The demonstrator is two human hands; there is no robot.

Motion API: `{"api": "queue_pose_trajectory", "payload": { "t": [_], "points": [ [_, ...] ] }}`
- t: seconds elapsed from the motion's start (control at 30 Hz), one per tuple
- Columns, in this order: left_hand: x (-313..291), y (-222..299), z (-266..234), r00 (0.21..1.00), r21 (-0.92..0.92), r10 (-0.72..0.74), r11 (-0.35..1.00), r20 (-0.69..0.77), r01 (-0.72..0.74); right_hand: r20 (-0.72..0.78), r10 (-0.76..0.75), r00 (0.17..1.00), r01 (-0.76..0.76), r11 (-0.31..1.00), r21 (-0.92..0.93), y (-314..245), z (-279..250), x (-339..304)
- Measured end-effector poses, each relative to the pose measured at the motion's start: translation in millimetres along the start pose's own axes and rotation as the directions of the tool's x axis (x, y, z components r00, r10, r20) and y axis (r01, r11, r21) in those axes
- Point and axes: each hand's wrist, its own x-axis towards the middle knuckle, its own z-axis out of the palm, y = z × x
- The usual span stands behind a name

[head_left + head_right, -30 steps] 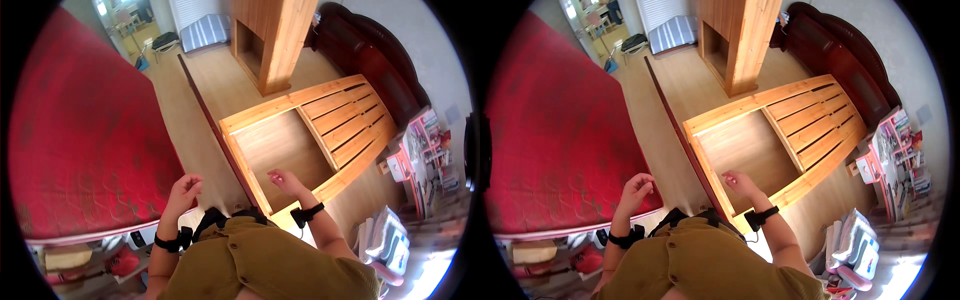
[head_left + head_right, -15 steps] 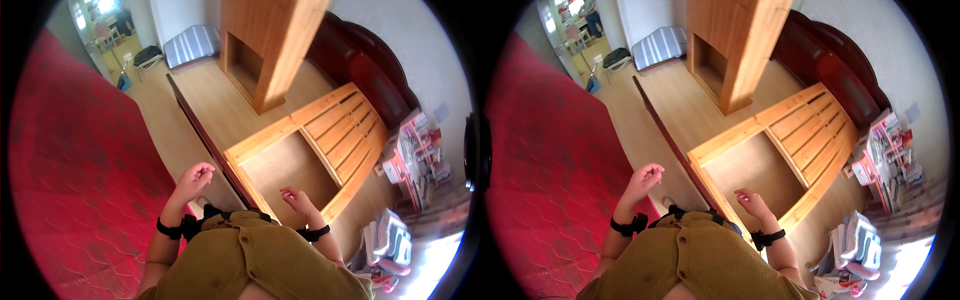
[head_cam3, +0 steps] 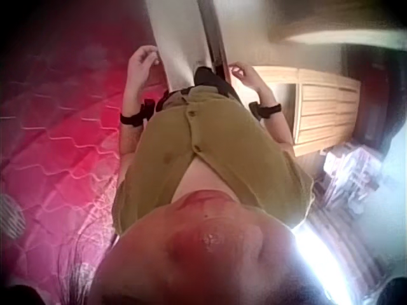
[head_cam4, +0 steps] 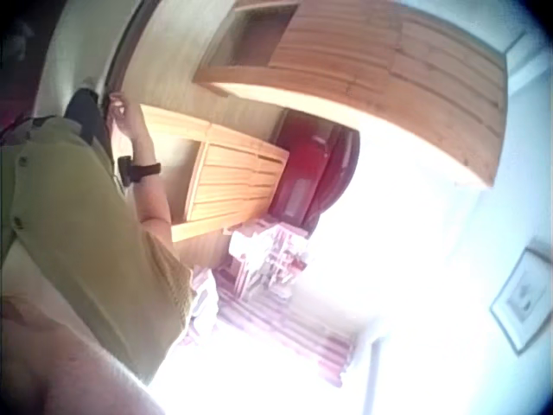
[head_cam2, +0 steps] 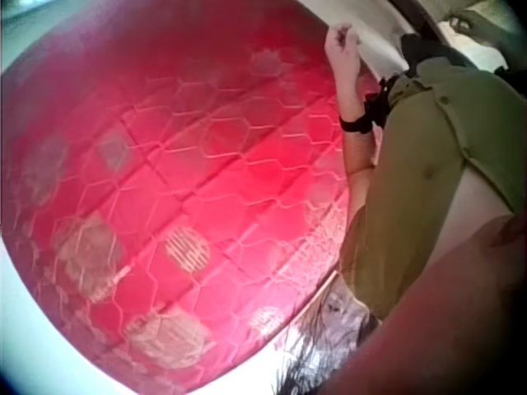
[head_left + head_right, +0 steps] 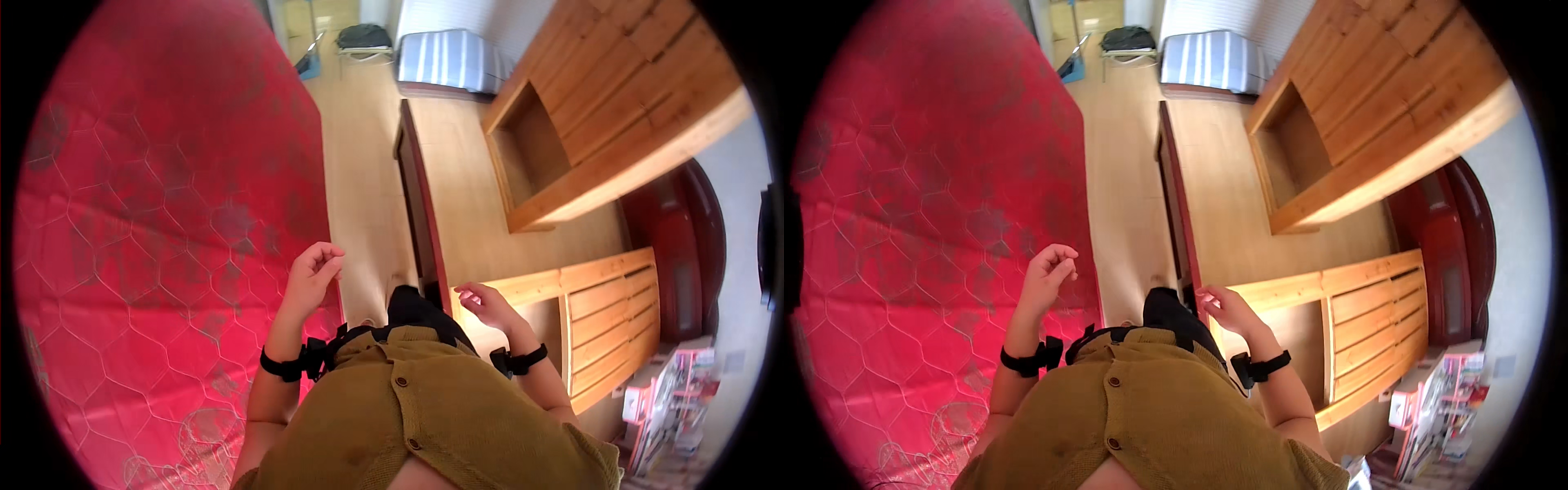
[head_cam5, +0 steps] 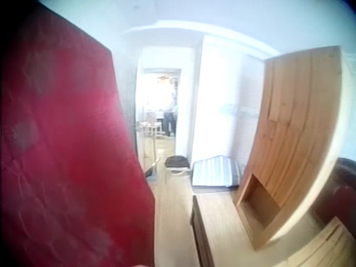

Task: The person places wooden slats onto a bed frame by hand and then sweeps the floor under the bed into a dustpan using a broom.

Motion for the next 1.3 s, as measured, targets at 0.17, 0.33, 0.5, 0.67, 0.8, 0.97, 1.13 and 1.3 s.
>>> {"api": "queue_pose_trajectory", "payload": {
  "t": [0.17,0.33,0.5,0.67,0.8,0.97,1.13,1.3],
  "points": [
    [71,-1,-41,0.988,0.027,-0.05,0.998,-0.148,0.055,0.119,-0.053,0.991,0.038,0.992,0.122,-11,-30,131],
    [190,9,-62,0.981,0.089,-0.087,0.991,-0.172,0.104,0.133,-0.064,0.989,0.043,0.987,0.152,-2,-74,264],
    [336,37,-66,0.983,0.134,-0.096,0.984,-0.155,0.117,0.042,-0.047,0.998,0.043,0.996,0.081,0,-157,387],
    [466,59,-73,0.995,0.166,-0.069,0.983,-0.069,0.079,-0.047,-0.018,0.999,0.02,0.999,0.045,-31,-232,487],
    [561,62,-93,0.99,0.145,-0.121,0.981,-0.07,0.13,-0.026,-0.058,0.998,0.059,0.998,0.027,-43,-267,556],
    [708,64,-132,0.983,0.142,-0.182,0.973,-0.008,0.181,-0.117,0.087,0.989,-0.083,0.996,0.042,-44,-293,646],
    [871,84,-159,0.983,0.118,-0.165,0.981,0.076,0.155,-0.194,0.241,0.951,-0.239,0.97,0.037,-53,-314,731],
    [997,108,-153,0.952,0.185,-0.175,0.974,0.251,0.131,-0.268,0.303,0.914,-0.254,0.946,0.201,-86,-343,796]
  ]
}}
